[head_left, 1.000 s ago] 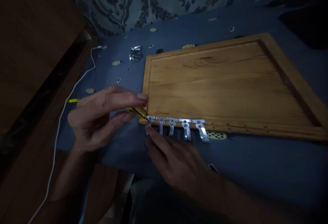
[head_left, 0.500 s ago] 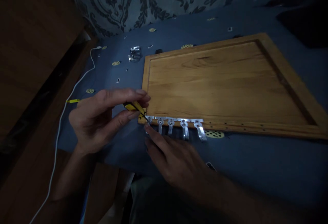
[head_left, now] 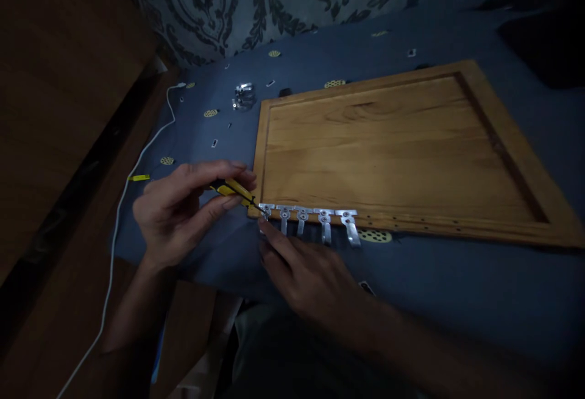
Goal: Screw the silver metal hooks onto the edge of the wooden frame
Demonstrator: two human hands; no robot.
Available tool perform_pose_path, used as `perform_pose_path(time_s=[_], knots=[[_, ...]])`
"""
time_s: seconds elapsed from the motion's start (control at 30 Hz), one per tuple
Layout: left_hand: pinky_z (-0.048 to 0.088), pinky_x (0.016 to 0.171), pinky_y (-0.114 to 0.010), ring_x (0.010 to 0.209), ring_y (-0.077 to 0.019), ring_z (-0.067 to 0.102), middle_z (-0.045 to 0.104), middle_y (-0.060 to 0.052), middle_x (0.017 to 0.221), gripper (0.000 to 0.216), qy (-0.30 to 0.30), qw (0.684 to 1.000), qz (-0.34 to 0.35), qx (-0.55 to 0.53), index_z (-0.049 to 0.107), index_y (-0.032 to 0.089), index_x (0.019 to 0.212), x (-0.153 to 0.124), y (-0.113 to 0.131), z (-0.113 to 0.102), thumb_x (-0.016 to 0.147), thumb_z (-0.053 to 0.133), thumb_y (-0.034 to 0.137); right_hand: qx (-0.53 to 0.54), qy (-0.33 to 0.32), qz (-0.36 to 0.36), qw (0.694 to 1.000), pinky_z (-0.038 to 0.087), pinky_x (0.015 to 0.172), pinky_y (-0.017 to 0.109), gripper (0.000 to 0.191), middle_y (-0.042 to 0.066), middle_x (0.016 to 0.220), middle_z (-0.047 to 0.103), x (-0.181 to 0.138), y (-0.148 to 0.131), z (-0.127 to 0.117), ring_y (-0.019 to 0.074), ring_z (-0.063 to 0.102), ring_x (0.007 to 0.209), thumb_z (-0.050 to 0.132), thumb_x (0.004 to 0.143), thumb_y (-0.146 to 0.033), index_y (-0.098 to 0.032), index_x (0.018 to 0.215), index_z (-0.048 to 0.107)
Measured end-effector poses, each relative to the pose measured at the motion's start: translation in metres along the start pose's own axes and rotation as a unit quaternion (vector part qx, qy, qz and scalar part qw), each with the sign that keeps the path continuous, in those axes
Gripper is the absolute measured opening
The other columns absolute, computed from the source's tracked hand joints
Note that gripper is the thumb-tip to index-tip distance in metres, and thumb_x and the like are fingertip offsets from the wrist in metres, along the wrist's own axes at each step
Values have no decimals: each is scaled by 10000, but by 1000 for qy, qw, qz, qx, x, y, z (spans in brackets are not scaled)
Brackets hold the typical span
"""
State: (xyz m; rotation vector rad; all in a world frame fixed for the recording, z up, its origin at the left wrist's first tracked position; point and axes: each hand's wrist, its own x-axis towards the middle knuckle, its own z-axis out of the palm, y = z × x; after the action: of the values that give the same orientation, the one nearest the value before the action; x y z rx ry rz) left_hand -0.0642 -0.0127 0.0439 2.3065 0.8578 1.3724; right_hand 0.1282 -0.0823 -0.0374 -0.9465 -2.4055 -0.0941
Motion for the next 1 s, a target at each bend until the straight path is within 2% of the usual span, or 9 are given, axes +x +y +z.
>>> perform_pose_path(time_s=[0.27,0.43,0.67,0.87,1.0], knots=[[702,753,-354,869,-207,787,786,-12,1007,307,35,999,-14,8,754,294,1191,-2,1,-1,894,799,232,3,8,-4,1000,590,554,325,203,214,1281,737,2,2,-1,222,739,753,551,887,-39,-91,964,732],[706,768,-377,904,-217,787,778,-23,1051,327,32,999,-16,-9,736,283,1221,-4,-3,-1,906,784,207,14,19,-3,1000,586,533,309,214,211,1221,759,4,2,-3,212,737,730,535,894,-30,-84,936,738],[703,797,-373,923,-219,789,773,-19,1057,299,38,999,-23,-15,732,287,1205,-6,-5,1,914,782,237,2,6,4,1000,602,591,334,243,224,1308,716,-2,0,2,224,735,806,542,913,-46,-54,1074,725],[703,784,-370,919,-214,789,777,-12,1066,310,33,999,-21,0,728,294,1210,-6,-5,0,913,781,226,7,6,-11,1000,592,565,325,260,228,1292,719,-2,1,1,211,730,782,508,923,-40,-56,1063,726],[701,788,-369,916,-211,788,782,-12,1060,329,21,1000,-10,0,727,296,1228,-5,-5,-1,916,772,202,5,2,5,1000,603,559,335,241,219,1290,726,0,1,0,225,736,785,535,914,-66,-62,1056,730]])
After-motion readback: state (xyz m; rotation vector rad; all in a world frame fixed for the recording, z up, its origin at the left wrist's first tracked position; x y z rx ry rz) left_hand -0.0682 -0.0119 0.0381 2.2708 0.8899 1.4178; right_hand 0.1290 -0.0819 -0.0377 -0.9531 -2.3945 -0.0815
